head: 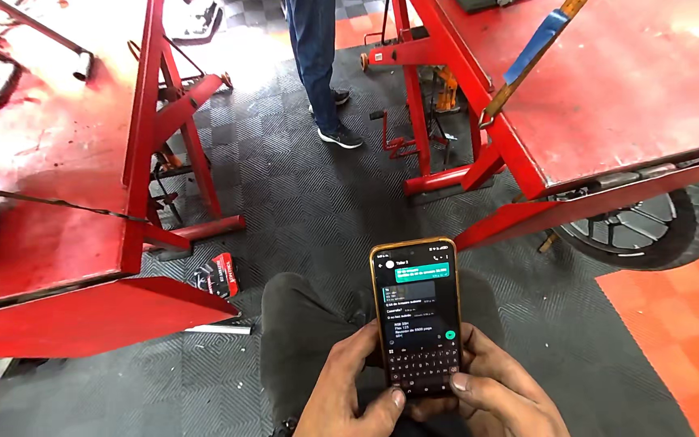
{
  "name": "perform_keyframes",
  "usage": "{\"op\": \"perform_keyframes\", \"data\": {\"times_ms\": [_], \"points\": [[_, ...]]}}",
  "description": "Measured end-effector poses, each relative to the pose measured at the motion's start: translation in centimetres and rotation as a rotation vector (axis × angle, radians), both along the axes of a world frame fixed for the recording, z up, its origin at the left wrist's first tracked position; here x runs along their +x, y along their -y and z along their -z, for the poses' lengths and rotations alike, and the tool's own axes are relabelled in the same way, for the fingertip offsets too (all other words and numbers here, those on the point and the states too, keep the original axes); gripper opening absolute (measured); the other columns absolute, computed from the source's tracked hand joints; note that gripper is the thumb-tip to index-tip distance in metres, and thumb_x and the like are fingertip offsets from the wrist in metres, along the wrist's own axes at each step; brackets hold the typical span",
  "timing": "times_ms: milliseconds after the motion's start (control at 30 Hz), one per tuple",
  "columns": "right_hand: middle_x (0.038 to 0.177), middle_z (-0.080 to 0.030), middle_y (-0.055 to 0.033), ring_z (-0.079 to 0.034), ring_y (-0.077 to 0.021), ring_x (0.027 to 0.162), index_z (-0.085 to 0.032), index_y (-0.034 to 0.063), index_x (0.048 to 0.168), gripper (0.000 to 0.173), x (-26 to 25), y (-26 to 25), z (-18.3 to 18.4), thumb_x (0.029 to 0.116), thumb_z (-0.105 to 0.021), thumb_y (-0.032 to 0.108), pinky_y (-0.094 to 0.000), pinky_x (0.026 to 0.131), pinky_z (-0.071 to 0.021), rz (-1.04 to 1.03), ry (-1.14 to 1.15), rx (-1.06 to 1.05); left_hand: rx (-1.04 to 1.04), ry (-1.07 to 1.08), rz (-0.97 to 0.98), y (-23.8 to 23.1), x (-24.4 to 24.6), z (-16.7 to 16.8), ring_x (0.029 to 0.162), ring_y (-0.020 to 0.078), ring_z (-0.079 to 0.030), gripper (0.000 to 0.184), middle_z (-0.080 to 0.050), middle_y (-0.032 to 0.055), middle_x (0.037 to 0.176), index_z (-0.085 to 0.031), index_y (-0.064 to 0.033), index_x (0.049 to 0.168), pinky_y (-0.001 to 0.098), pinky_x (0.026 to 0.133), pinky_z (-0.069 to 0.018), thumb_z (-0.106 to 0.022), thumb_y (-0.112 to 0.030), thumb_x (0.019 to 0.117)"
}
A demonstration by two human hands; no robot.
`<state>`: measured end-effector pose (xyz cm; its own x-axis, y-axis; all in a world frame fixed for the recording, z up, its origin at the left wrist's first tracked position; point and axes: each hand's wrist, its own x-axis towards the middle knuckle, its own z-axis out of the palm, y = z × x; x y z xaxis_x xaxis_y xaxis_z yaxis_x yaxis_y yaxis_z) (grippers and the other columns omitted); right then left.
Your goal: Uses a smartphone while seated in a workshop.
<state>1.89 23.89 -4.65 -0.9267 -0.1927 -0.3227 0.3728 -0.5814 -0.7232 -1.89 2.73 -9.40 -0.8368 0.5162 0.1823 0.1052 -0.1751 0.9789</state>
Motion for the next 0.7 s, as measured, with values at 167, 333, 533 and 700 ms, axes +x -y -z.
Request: {"op": "perform_keyframes", "data": {"times_ms": [167, 333, 533, 700], "points": [[0.124, -0.066, -0.0224, -0.072, -0.0357, 0.103, -0.041, -0.0005, 0.127, 0.037, 0.11, 0.04, -0.13, 0.0914, -0.043, -0.008, -0.0543, 0.078, -0.0634, 0.002, 0.005, 0.002, 0.001, -0.005, 0.001, -0.01, 0.09, 0.03, 0.115, 0.0177, -0.067, 0.059, -0.064, 0.0134, 0.132, -0.046, 0.0052, 0.144, 0.0391, 0.097, -0.0594, -0.063, -0.026, 0.098], [0.123, -0.066, -0.0218, -0.072, -0.0356, 0.103, -0.042, -0.0004, 0.127, 0.037, 0.31, 0.02, 0.02, 0.0914, -0.044, -0.007, -0.0546, 0.077, -0.0635, 0.002, 0.0, -0.003, -0.009, -0.006, -0.001, 0.01, 0.24, 0.0, 0.115, 0.0169, -0.067, 0.057, -0.064, 0.0124, 0.131, -0.047, 0.0034, 0.144, 0.0384, 0.096, -0.0597, -0.063, -0.026, 0.098], [0.123, -0.066, -0.0219, -0.072, -0.0353, 0.103, -0.042, -0.0001, 0.127, 0.038, 0.38, -0.06, 0.15, 0.0901, -0.048, -0.007, -0.0543, 0.077, -0.0635, -0.002, -0.012, 0.005, -0.007, -0.004, -0.007, -0.16, 0.26, 0.0, 0.114, 0.0163, -0.067, 0.056, -0.065, 0.0127, 0.13, -0.048, 0.0051, 0.143, 0.0377, 0.097, -0.0596, -0.061, -0.027, 0.099], [0.124, -0.065, -0.0219, -0.072, -0.0366, 0.104, -0.04, -0.002, 0.13, 0.044, 0.54, -0.06, 0.08, 0.0882, -0.05, -0.014, -0.055, 0.078, -0.0639, -0.014, -0.025, 0.069, -0.01, 0.004, -0.01, -0.22, 0.27, -0.08, 0.113, 0.0157, -0.067, 0.056, -0.066, 0.0128, 0.128, -0.048, 0.0069, 0.141, 0.037, 0.096, -0.0598, -0.06, -0.029, 0.1001]]}}
